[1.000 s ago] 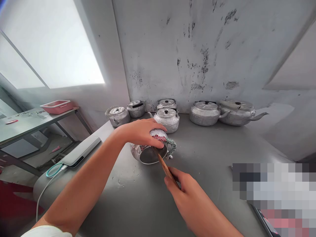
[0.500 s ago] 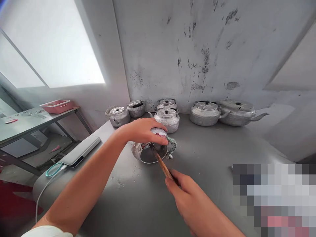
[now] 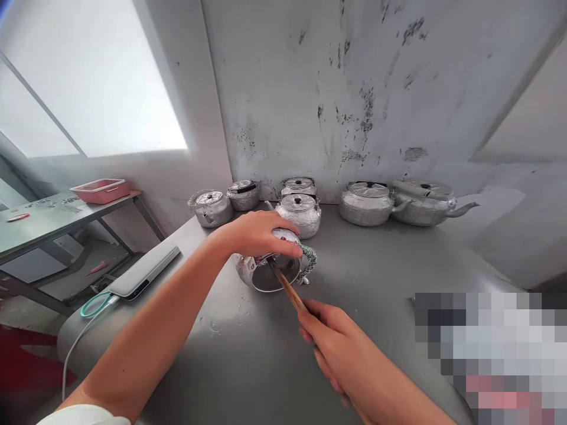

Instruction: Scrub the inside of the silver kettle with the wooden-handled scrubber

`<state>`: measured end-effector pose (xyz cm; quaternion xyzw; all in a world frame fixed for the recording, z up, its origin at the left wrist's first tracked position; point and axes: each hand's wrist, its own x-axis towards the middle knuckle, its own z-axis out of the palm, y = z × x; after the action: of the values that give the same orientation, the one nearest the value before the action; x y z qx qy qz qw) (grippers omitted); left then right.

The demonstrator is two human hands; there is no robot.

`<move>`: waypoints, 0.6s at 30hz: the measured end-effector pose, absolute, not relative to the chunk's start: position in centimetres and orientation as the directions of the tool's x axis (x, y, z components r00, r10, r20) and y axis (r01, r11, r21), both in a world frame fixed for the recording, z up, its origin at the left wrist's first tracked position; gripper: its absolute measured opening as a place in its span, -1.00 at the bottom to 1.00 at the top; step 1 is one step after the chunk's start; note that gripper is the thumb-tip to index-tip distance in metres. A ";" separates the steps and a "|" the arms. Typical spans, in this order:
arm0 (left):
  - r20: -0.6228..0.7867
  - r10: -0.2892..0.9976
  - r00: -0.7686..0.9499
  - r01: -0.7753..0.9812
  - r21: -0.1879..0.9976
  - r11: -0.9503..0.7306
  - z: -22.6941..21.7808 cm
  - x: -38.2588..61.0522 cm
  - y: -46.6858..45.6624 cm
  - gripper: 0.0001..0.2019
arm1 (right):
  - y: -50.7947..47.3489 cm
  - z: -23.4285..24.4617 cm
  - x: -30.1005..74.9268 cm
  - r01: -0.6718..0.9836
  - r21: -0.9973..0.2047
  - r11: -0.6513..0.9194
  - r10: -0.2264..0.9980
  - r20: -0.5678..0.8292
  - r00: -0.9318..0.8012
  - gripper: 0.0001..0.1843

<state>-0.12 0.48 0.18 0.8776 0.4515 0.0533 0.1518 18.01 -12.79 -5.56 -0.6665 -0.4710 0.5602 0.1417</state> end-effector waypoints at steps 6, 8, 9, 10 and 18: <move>-0.054 0.805 0.591 0.776 0.312 -0.549 0.2 0.0 0.4 -0.41 | -12.5 -5.4 17.9 0.437 -0.745 -0.504 0.805 -0.589 -0.076 -0.45; -0.049 0.810 0.584 0.782 0.302 -0.545 0.2 0.0 0.4 -0.40 | -12.4 -5.4 18.0 0.445 -0.755 -0.482 0.814 -0.574 -0.090 -0.44; -0.041 0.811 0.583 0.782 0.297 -0.548 0.2 0.0 0.4 -0.40 | -12.4 -5.4 18.0 0.440 -0.768 -0.465 0.827 -0.554 -0.092 -0.44; -0.033 0.811 0.585 0.781 0.295 -0.551 0.2 0.0 0.4 -0.40 | -12.3 -5.4 18.1 0.437 -0.778 -0.450 0.838 -0.537 -0.092 -0.45; -0.022 0.811 0.584 0.776 0.308 -0.551 0.0 -0.1 0.6 -0.40 | -11.9 -5.4 18.0 0.531 -0.784 -0.321 0.868 -0.468 -0.167 -0.54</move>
<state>-0.05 0.63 -0.01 0.8784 0.4517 0.0614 0.1437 17.95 -11.86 -5.44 -0.6248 -0.5598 0.5196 0.1621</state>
